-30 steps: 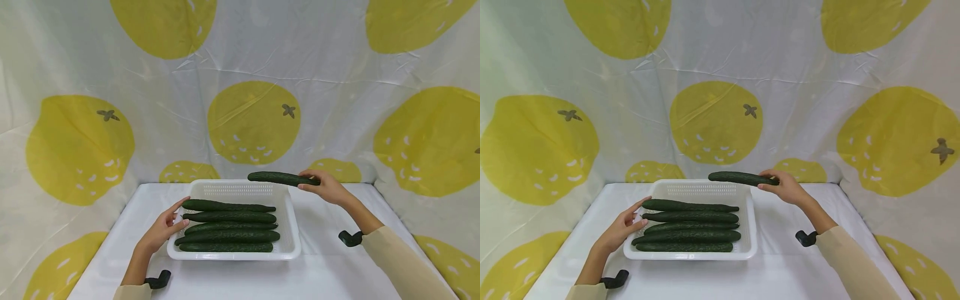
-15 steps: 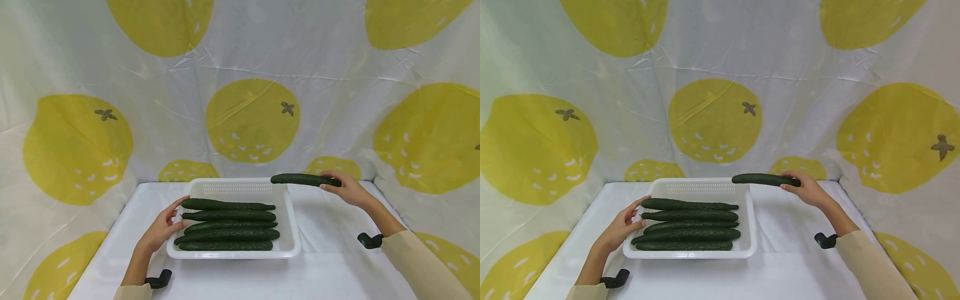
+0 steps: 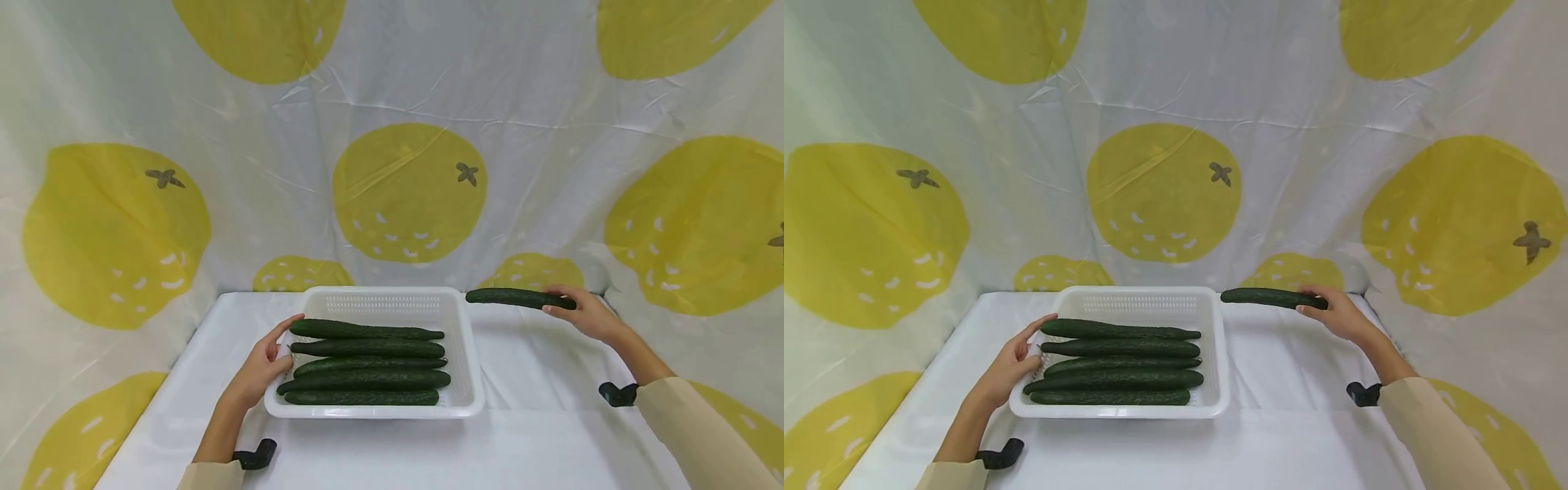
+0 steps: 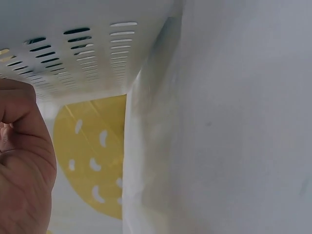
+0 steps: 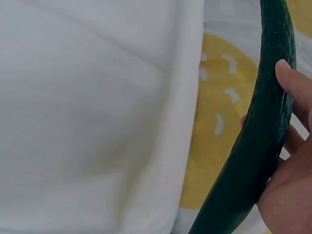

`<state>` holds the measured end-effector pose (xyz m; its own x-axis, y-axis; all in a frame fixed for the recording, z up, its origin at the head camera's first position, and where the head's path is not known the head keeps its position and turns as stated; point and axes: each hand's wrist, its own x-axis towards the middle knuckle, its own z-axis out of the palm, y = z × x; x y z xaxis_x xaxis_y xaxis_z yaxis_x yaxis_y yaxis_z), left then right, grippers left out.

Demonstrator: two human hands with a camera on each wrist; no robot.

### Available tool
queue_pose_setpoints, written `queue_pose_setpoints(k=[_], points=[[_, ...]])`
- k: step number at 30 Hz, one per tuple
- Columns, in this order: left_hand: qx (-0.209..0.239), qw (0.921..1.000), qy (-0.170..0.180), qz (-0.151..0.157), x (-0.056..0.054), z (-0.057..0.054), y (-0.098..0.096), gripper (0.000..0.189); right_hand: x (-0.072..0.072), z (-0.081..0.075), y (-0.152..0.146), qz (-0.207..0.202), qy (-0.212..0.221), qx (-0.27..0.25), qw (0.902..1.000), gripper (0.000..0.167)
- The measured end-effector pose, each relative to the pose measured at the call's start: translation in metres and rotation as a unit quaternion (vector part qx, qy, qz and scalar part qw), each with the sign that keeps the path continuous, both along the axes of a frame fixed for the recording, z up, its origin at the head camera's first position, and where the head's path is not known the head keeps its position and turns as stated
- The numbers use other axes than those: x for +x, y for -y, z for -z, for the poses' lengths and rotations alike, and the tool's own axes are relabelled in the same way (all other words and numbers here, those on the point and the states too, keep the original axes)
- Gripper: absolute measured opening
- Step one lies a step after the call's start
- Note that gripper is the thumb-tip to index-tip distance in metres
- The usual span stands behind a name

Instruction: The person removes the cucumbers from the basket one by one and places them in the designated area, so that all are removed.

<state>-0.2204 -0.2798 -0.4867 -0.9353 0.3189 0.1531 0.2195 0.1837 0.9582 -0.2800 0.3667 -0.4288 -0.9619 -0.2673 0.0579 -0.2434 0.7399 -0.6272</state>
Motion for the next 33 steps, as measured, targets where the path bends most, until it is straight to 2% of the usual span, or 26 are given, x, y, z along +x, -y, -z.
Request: queue_pose_setpoints(k=[3,9,15,18,23,28,33], points=[[0.001,1.0,0.004,-0.003,-0.003,-0.004,0.002,0.079,-0.006,0.01,-0.004,0.002,-0.001,0.001,1.0,0.059],[-0.035,0.9993,-0.011,-0.006,-0.007,-0.01,0.007,0.076,-0.011,0.032,-0.005,-0.006,0.004,-0.001,1.0,0.056],[-0.058,0.9979,-0.021,-0.021,-0.008,-0.011,0.005,0.077,-0.017,0.039,-0.01,-0.012,0.007,0.009,0.9999,0.055],[-0.053,0.9981,-0.024,-0.022,-0.01,-0.01,0.003,0.078,-0.021,0.04,-0.016,-0.009,-0.005,0.021,0.9997,0.055],[-0.035,0.9992,-0.008,-0.017,-0.009,-0.007,0.003,0.078,-0.026,0.046,-0.021,-0.015,-0.022,0.026,0.9993,0.052],[-0.024,0.9994,0.022,-0.011,-0.006,-0.002,0.004,0.076,-0.024,0.054,-0.02,-0.025,-0.032,0.026,0.9988,0.043],[-0.014,0.9996,0.023,-0.006,-0.001,0.002,0.003,0.076,-0.023,0.058,-0.02,-0.031,-0.036,0.029,0.9985,0.04]])
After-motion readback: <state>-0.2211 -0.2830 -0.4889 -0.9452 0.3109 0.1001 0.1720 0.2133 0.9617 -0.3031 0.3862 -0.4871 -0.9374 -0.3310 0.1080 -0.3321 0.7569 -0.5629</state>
